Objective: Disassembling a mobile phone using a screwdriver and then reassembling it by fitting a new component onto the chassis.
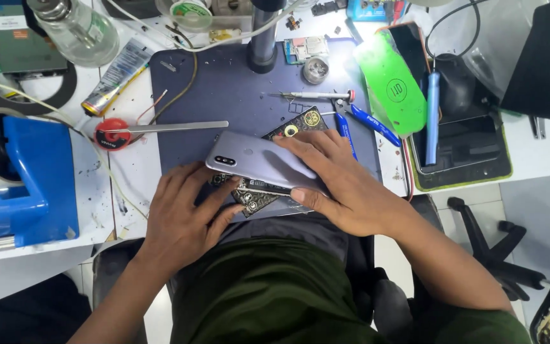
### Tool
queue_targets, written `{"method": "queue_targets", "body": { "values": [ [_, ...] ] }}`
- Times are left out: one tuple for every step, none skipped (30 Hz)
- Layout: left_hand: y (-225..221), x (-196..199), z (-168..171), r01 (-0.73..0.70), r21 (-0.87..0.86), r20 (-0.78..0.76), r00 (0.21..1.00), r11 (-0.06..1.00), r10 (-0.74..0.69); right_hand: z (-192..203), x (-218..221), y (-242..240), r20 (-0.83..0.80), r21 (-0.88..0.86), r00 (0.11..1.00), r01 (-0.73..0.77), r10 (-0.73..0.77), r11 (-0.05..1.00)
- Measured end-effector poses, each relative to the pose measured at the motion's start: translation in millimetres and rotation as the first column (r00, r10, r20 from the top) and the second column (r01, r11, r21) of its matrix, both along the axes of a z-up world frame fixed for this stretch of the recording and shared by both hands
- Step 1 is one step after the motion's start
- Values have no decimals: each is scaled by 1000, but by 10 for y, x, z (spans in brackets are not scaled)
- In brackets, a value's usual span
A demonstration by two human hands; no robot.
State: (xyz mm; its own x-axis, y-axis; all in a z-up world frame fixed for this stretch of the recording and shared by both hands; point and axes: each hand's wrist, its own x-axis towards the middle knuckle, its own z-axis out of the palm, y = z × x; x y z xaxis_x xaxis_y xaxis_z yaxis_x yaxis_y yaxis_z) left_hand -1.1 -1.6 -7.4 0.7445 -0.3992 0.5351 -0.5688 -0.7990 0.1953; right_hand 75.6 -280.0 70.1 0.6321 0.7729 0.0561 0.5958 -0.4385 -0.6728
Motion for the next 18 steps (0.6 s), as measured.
{"method": "queue_targets", "body": {
  "values": [
    [-8, 3, 13, -1, 1, -6, 1000, 1000, 1, 4, 6, -1, -6, 1, 1000, -1, 1, 1000],
    [-12, 4, 26, 7, -89, -43, 999, 996, -11, 7, 10, 1, -10, 0, 1000, 2, -2, 1000],
    [-19, 7, 36, 9, -180, -78, 997, 984, -24, 14, 19, 2, -13, -4, 1000, 3, -3, 1000],
    [-15, 3, 28, 7, -181, -82, 996, 984, -22, 21, 11, 4, -18, -4, 1000, 1, -1, 1000],
    [-7, 5, 22, 3, -214, -103, 994, 977, -26, 29, 13, 10, -41, -9, 999, 11, -11, 1000],
    [1, 6, 16, -1, -247, -124, 992, 969, -31, 38, 15, 17, -64, -13, 998, 21, -21, 1000],
    [6, 11, 13, -4, -248, -124, 992, 969, -28, 33, 20, 17, -64, -14, 998, 18, -19, 1000],
    [10, 16, 8, -9, -259, -139, 990, 966, -29, 27, 24, 16, -61, -9, 998, 15, -16, 1000],
    [9, 5, 3, -15, -271, -158, 987, 963, -29, 21, 16, 10, -61, -5, 998, 13, -14, 1000],
    [10, -8, -7, -19, -271, -162, 986, 962, -27, 16, 6, 10, -65, -6, 998, 10, -11, 1000],
    [13, -6, -17, -28, -288, -183, 983, 957, -26, 15, 7, 11, -67, -15, 998, 20, -21, 1000],
    [15, -3, -25, -37, -303, -203, 979, 952, -27, 16, 8, 11, -68, -24, 997, 30, -32, 999],
    [14, -3, -11, -38, -304, -203, 979, 952, -26, 17, 6, 15, -68, -24, 997, 29, -31, 999],
    [12, -2, 4, -19, -290, -182, 983, 957, -36, 19, 5, 17, -64, -22, 998, 26, -27, 999],
    [10, 6, 19, 1, -276, -159, 986, 961, -47, 22, 8, 20, -58, -19, 998, 23, -24, 1000],
    [6, 3, 29, 1, -276, -158, 986, 961, -46, 23, 11, 23, -57, -19, 998, 23, -24, 1000],
    [-2, -2, 38, 3, -232, -134, 990, 973, -35, 24, 8, 21, -53, -21, 998, 21, -22, 1000],
    [-11, -6, 46, 4, -186, -109, 994, 982, -25, 25, 6, 19, -49, -23, 999, 19, -20, 1000]
  ]
}}
